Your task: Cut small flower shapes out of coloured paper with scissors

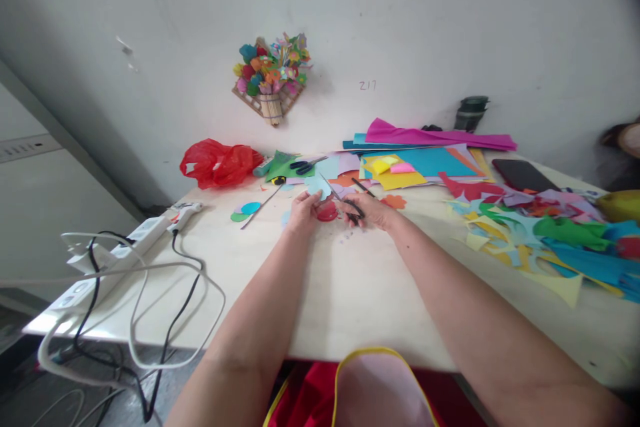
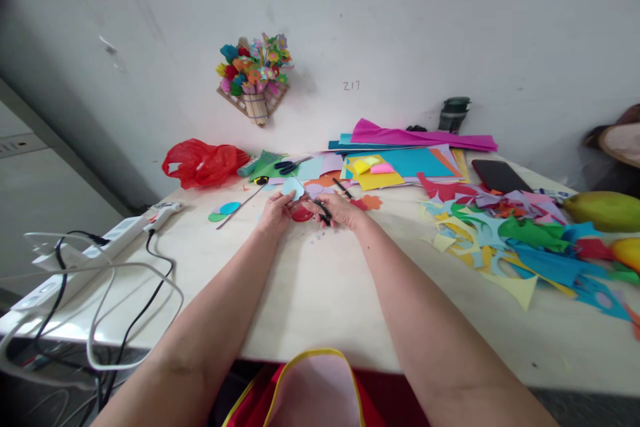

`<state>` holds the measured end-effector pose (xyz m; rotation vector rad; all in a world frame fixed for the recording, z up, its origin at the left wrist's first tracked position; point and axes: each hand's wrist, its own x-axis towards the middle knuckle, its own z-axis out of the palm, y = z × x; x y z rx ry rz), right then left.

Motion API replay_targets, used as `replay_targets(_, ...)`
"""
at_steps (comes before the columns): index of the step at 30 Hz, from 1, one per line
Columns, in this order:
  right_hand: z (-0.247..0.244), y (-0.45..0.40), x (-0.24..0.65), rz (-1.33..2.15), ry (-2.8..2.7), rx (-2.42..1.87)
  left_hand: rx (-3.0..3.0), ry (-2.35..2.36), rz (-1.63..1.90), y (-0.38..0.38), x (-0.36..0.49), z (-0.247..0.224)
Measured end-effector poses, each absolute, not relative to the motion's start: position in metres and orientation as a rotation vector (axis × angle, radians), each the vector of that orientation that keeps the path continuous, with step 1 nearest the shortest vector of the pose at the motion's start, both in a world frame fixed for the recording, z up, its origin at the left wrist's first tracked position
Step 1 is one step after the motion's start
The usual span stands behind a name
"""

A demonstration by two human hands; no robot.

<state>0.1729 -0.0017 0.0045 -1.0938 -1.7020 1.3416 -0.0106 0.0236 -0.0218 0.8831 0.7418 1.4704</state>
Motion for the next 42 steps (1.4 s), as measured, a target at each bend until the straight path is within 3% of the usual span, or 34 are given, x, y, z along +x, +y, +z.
replay_targets(42,0.0020,0.0008,0.1712,1.352,-1.661,-1.099,0.910,0.688,1.448,0.0266,-0.0127,-0.0254)
